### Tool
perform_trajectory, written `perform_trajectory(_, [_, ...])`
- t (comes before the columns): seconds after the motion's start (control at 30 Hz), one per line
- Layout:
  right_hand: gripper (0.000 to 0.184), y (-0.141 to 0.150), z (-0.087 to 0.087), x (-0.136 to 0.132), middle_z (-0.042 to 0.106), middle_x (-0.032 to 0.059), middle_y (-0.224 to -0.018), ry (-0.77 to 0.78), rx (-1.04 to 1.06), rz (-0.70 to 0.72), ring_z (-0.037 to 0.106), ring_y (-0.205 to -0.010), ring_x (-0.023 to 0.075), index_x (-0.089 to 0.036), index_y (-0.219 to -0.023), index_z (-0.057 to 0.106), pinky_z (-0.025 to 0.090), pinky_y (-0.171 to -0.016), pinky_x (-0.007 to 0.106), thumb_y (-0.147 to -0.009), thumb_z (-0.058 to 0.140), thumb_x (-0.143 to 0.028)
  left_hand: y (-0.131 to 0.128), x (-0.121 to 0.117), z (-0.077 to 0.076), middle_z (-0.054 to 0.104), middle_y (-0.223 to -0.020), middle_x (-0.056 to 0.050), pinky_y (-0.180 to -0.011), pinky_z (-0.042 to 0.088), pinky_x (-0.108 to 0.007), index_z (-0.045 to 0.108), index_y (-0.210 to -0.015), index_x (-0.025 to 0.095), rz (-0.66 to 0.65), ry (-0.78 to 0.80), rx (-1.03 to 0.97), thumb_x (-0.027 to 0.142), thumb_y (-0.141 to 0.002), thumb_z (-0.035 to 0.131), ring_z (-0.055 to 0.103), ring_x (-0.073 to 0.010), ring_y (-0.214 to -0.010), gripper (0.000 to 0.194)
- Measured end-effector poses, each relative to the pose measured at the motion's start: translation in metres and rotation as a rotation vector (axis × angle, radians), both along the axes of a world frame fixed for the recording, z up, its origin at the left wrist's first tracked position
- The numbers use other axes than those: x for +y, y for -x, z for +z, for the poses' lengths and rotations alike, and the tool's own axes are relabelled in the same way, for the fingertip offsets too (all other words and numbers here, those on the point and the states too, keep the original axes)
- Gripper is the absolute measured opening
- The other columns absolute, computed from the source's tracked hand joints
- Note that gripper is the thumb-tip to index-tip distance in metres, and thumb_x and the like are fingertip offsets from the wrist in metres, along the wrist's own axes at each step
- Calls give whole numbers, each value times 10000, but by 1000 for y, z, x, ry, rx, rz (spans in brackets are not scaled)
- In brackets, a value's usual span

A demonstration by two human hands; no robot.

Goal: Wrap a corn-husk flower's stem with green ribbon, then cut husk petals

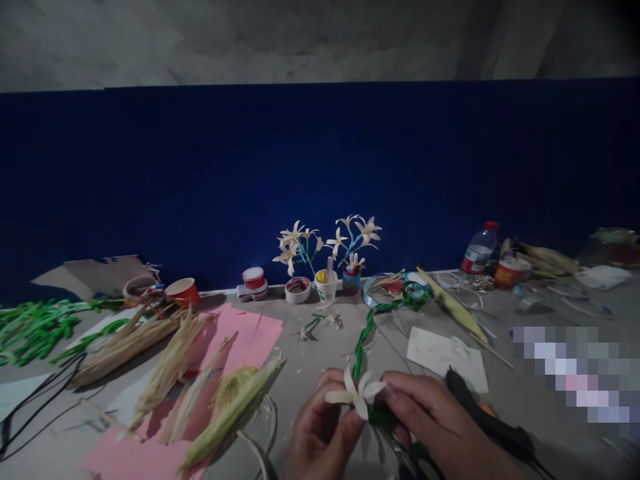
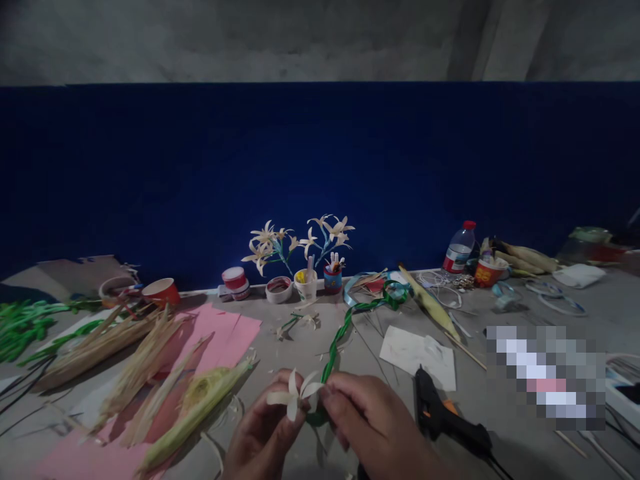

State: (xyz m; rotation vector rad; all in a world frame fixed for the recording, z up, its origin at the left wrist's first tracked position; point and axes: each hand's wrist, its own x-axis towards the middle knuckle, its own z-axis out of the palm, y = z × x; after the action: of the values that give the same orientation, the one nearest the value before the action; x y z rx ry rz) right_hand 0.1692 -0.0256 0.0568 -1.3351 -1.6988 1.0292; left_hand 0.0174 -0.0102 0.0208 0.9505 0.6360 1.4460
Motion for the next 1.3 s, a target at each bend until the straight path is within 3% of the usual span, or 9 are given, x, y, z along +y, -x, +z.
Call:
perform_trajectory(0.1, [272,-1,1,1,466,-35,-656,-34,-42,12,470,-665,164,-224,-695,504,344,-608,260,-917,443,-368,0,0,-3,623,-777,-34,-753,430,-255,765,-691,199,-26,-12,-4,318,-680,830,561,-191,-784,136])
perform_trajectory(0.27, [74,1,1,-1,484,-44,-713,-4,93,-14,472,-689,151,-231,-756,508,372,-595,226,-825,532,-239,1,2,-8,579,-740,-21,-708,417,-241,738,-683,178,-44,-6,-4,349,-670,831,527,-174,-736,195])
perform_trajectory(0.5, [91,3,-1,-4,610,-19,-707,-241,-4,-67,576,-669,157,-223,-715,565,453,-618,223,-766,626,-177,0,2,-13,607,-771,-21,-734,459,-242,756,-652,194,-28,109,-73,340,-585,887,559,-178,-766,208])
perform_trajectory(0.6, [67,2,-2,-4,635,-11,-706,-264,-63,-60,602,-663,160,-220,-728,598,468,-601,218,-771,620,-173,0,2,-15,606,-735,-11,-728,467,-232,766,-651,194,-44,148,-91,356,-569,895,567,-165,-747,223])
perform_trajectory(0.8, [32,0,-5,0,688,3,-732,-159,-68,-80,639,-699,181,-216,-752,665,509,-646,237,-768,680,-239,-1,2,-14,632,-706,-4,-750,476,-247,762,-651,197,-144,268,-173,342,-542,911,592,-168,-746,235])
perform_trajectory(1.1, [97,-1,-15,0,760,30,-740,-99,42,-110,675,-743,215,-223,-707,757,521,-721,281,-746,730,-308,1,0,-10,605,-765,-10,-708,433,-205,774,-713,196,-158,152,-130,337,-629,865,541,-145,-733,187])
perform_trajectory(1.3, [84,7,-23,-3,707,0,-662,46,335,-161,645,-649,176,-207,-702,751,497,-611,244,-701,737,-290,1,-1,-7,593,-713,10,-716,442,-204,771,-688,201,-217,287,-190,356,-529,915,549,-135,-708,265])
